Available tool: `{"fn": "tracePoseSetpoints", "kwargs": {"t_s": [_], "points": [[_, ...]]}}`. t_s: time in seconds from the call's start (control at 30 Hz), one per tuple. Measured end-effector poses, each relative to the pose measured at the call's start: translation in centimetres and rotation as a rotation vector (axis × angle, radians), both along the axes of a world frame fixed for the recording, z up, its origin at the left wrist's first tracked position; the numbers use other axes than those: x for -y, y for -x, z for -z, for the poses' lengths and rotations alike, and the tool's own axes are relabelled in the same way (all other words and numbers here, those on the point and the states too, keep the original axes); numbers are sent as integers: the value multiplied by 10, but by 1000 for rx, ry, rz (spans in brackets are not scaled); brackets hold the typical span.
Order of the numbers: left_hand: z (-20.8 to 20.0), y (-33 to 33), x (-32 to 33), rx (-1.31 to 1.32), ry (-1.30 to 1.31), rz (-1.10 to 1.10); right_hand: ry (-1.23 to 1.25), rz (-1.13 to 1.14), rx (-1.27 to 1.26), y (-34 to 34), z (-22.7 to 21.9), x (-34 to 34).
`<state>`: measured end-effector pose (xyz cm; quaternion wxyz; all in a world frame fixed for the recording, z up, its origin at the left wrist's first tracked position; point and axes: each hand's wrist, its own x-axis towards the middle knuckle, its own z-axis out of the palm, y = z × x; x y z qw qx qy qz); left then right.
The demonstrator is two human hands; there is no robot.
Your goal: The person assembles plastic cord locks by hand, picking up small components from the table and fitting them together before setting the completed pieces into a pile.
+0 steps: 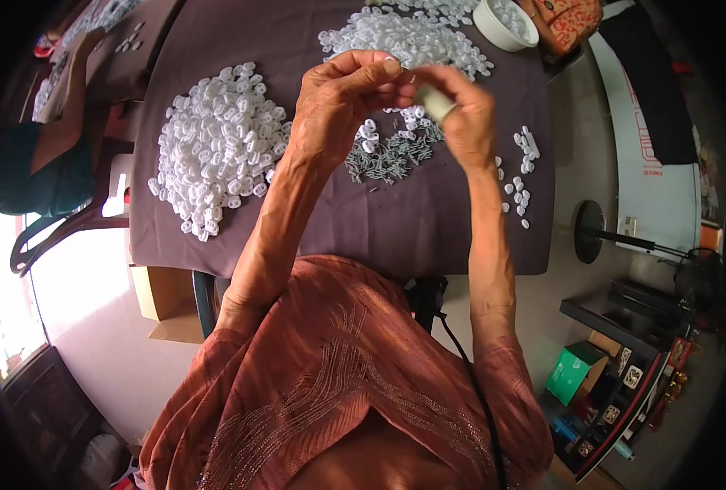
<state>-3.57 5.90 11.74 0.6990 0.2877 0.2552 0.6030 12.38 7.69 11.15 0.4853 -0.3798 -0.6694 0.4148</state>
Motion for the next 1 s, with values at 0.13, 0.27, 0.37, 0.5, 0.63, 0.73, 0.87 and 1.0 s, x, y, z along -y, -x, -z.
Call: {"fn": "tracePoseSetpoints", "kwargs": {"t_s": [0.13, 0.27, 0.37, 0.5, 0.63, 0.73, 0.87, 1.0], "points": [[7, 10, -2, -34, 42, -72, -115, -42, 651, 4, 76, 8], [7, 13, -3, -38, 57, -95, -281, -94, 763, 14, 99, 14], [8, 16, -3, -44, 61, -109, -322, -127, 810, 15, 102, 11], [7, 14, -5, -53, 72, -122, -272, -86, 681, 3, 108, -1], [8, 8, -6, -47, 61, -109, 315, 26, 139, -10, 72, -3], [8, 5, 1, -61, 37, -93, 303, 71, -132, -8, 10, 1], [-4, -12, 12, -41, 68, -23, 229, 112, -240, -4, -31, 9], [-23, -22, 16, 27, 18, 9, 93, 123, -189, 1, -53, 19]]}}
